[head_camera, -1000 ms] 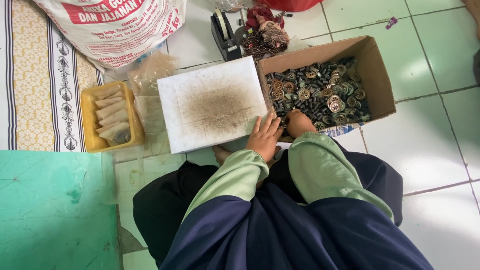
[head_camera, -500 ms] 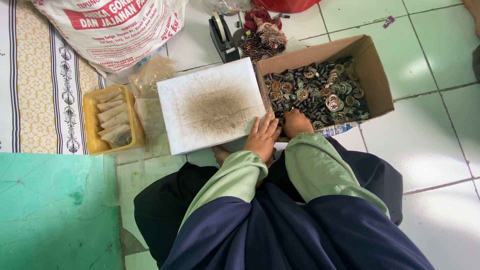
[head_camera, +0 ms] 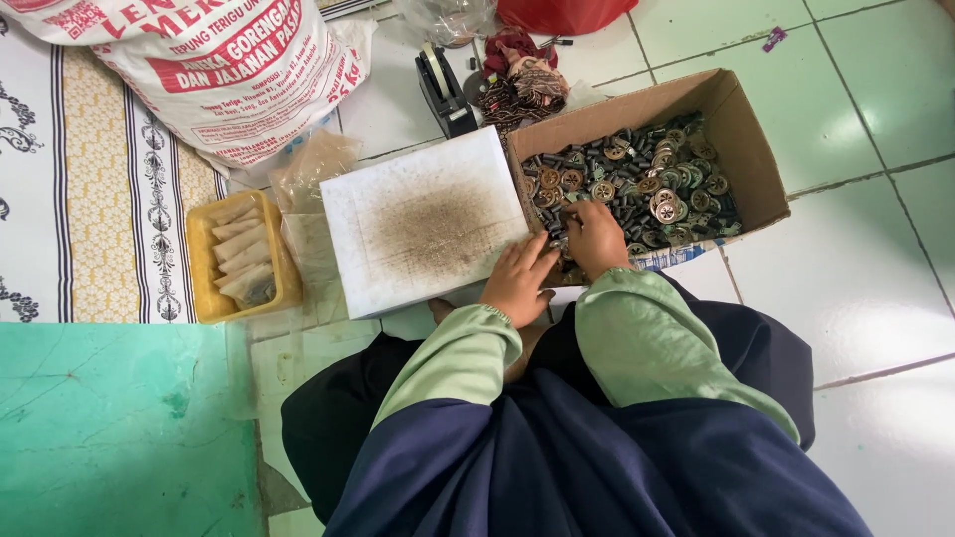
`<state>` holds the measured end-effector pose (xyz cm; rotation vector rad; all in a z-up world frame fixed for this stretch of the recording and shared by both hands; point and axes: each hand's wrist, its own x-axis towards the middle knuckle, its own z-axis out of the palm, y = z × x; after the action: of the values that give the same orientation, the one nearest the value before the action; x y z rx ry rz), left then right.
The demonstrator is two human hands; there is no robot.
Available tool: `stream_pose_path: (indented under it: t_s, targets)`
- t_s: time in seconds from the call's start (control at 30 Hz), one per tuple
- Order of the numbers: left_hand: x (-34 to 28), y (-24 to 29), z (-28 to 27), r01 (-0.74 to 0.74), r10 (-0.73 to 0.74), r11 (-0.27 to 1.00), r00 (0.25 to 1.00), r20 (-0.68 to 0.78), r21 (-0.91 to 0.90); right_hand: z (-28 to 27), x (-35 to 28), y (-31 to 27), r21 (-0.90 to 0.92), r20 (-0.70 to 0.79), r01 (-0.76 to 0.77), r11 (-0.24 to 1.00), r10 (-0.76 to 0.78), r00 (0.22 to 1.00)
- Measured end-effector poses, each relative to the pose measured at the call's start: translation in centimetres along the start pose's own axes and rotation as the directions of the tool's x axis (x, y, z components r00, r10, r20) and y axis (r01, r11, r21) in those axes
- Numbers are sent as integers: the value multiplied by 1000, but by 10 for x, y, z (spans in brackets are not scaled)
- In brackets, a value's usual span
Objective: Picking small metal decorative parts from a cardboard box and placing them into small plastic bags for packaging.
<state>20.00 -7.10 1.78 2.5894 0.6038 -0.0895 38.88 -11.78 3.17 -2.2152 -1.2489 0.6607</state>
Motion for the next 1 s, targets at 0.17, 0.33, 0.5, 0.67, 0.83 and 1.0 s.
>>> stream_pose_path:
  t_s: [0.17,0.33,0.5,0.67,0.83,1.0]
  targets:
    - [-23,-38,-18,121,-115,993,930,-349,-5,41,9,-26,187,-257,265,946,-213,943]
    - [-39,-79,-19,256,-241,966,821,-517,-44,84,25,-70,250,-139,286,925,-259,956]
    - [-42,-78,-29,366,-357,930,894,-271,-18,109,42,-72,-175,-27,220,960,-228,973]
    - [-39,-71,-31,421,-404,907,879,-255,13,86,30,-88,-212,-43,281,936,-296,954]
    - [-36,-74,-22,398,-368,916,884,-288,53,127,50,-48,-270,-112,308,912,-348,931]
    - [-33,-40,-27,252,-221,964,936,-276,81,63,18,-50,-50,125,298,953,-290,949]
